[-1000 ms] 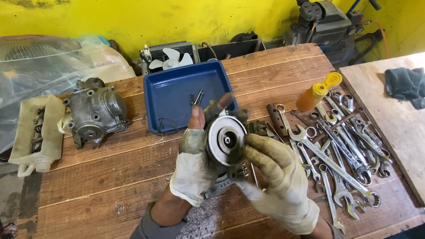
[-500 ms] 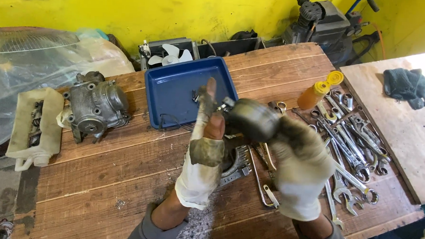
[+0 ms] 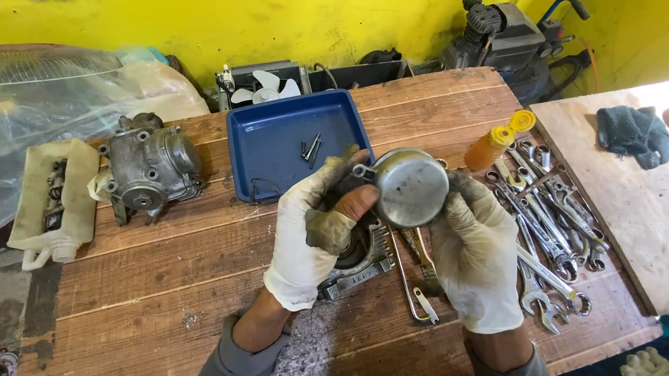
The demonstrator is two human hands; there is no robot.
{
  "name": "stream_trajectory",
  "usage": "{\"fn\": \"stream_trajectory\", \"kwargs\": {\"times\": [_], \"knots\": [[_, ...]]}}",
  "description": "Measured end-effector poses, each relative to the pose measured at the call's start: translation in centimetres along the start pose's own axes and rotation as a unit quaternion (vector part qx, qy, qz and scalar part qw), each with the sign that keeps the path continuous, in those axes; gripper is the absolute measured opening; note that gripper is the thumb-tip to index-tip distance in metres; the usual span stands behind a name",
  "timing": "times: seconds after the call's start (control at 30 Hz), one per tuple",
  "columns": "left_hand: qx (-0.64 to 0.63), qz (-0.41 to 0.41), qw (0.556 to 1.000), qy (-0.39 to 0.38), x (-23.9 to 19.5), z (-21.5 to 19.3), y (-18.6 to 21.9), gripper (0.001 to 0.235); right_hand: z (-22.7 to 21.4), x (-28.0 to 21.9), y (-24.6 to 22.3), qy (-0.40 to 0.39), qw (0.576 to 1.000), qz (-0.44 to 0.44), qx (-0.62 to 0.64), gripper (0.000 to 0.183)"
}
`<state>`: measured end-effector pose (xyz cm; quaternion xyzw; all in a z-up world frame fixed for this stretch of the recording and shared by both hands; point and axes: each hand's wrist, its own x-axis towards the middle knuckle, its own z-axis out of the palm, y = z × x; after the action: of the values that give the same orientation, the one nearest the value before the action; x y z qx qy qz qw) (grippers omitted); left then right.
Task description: The person is disassembling and cleaning a motorcycle engine component on a wooden workbench, using a wrench and a brush.
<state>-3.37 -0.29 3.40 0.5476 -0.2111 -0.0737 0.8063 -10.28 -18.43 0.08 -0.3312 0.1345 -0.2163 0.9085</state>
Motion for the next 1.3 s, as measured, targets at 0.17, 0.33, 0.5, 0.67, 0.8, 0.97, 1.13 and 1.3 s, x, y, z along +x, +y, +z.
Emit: {"fn": "stream_trajectory", "kwargs": {"times": [0.17, 0.33, 0.5, 0.67, 0.8, 0.97, 1.13, 1.3], "knots": [[0.033, 0.000, 0.999, 0.033, -0.1, -0.1, 0.8, 0.039, 2.8, -0.9, -0.9, -0.077, 0.968, -0.101, -0.216, 0.069], [0.154, 0.068, 0.985, 0.023, -0.9, 0.1, 0.9, 0.040, 4.1, -1.2, -1.8, -0.221, 0.782, -0.289, -0.506, 0.096], [0.255, 0.152, 0.955, 0.018, -1.9, 0.4, 1.6, 0.034, 4.8, -0.9, -1.9, -0.202, 0.712, -0.302, -0.601, 0.093], [0.133, 0.150, 0.971, -0.127, -2.3, -1.0, 2.8, 0.042, 5.1, -0.6, -1.5, -0.290, 0.927, 0.025, -0.238, 0.107], [0.141, 0.206, 0.965, -0.083, -1.2, -2.2, 3.0, 0.033, 3.1, 0.5, -0.3, -0.405, 0.895, 0.168, -0.084, 0.079], [0.174, 0.142, 0.972, -0.066, -0.8, -3.1, 3.3, 0.039, 2.4, 0.9, 1.1, -0.253, 0.909, 0.319, 0.089, 0.069], [0.177, 0.114, 0.977, -0.041, -0.6, -3.0, 4.5, 0.031, 2.2, 1.2, 1.8, -0.193, 0.920, 0.333, 0.067, 0.080], [0.215, 0.118, 0.969, -0.037, -0.4, -3.6, 5.0, 0.034, 2.4, 1.4, 2.2, -0.259, 0.903, 0.334, 0.079, 0.074]]}}
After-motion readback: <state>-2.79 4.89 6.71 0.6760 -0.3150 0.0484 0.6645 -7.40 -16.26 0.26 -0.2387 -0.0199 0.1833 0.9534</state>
